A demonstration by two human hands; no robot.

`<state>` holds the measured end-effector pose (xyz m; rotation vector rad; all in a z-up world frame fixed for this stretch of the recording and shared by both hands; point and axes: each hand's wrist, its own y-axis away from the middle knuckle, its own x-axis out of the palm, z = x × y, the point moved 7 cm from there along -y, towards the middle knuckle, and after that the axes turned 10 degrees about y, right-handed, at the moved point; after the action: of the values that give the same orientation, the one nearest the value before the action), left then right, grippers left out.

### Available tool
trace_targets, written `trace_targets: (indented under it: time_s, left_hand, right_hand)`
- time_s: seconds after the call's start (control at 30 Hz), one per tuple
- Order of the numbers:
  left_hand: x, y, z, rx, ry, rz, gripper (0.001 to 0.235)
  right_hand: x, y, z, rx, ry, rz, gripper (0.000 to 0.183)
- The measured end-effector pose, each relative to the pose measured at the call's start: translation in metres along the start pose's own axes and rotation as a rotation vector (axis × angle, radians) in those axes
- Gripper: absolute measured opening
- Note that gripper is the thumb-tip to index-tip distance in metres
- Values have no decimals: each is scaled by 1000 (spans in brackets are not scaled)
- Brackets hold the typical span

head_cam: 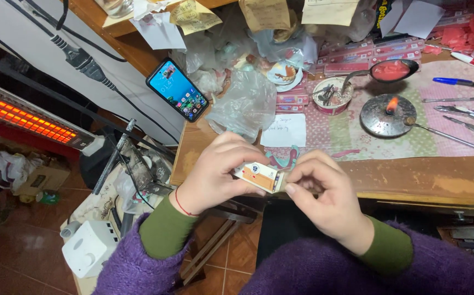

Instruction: The recorder is fabricating or repairing a dental appliance by applying material to a dental model and using wire cutters.

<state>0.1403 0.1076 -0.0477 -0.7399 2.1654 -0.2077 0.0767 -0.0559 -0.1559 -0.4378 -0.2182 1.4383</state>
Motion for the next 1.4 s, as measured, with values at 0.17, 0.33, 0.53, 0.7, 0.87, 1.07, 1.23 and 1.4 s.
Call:
trace_targets:
  time_s: [0.17,0.33,0.53,0.7,0.87,1.07,1.23,1.4]
  left_hand:
    - [1,-6,-15,44,-174,15,38]
    - [1,-7,-27,111,-292,35,35]
    - [2,-9,-29,142,-280,44,34]
    - [10,-12,-30,135,-284,48,34]
    - [25,-12,-47,222,-406,39,32]
    - [29,-6,-54,244,-545,-36,32]
    - [28,8,-44,179,-540,-103,35]
    - [13,32,-16,67,-469,-190,52]
  right_hand:
    - [6,-7,-22,170,-239,84,10]
    - [4,-13,-26,194,-145,127,11]
    - [3,-16,-19,143,-94,147,11]
    - [-1,-14,-30,126,87,78,18]
    - [2,-18,-10,-69,205,33,21]
    - [-1,-9,-40,175,170,4,14]
    - [-8,-6,-39,313,156,11,18]
    - [-22,-3,-54,371,-33,-17,16]
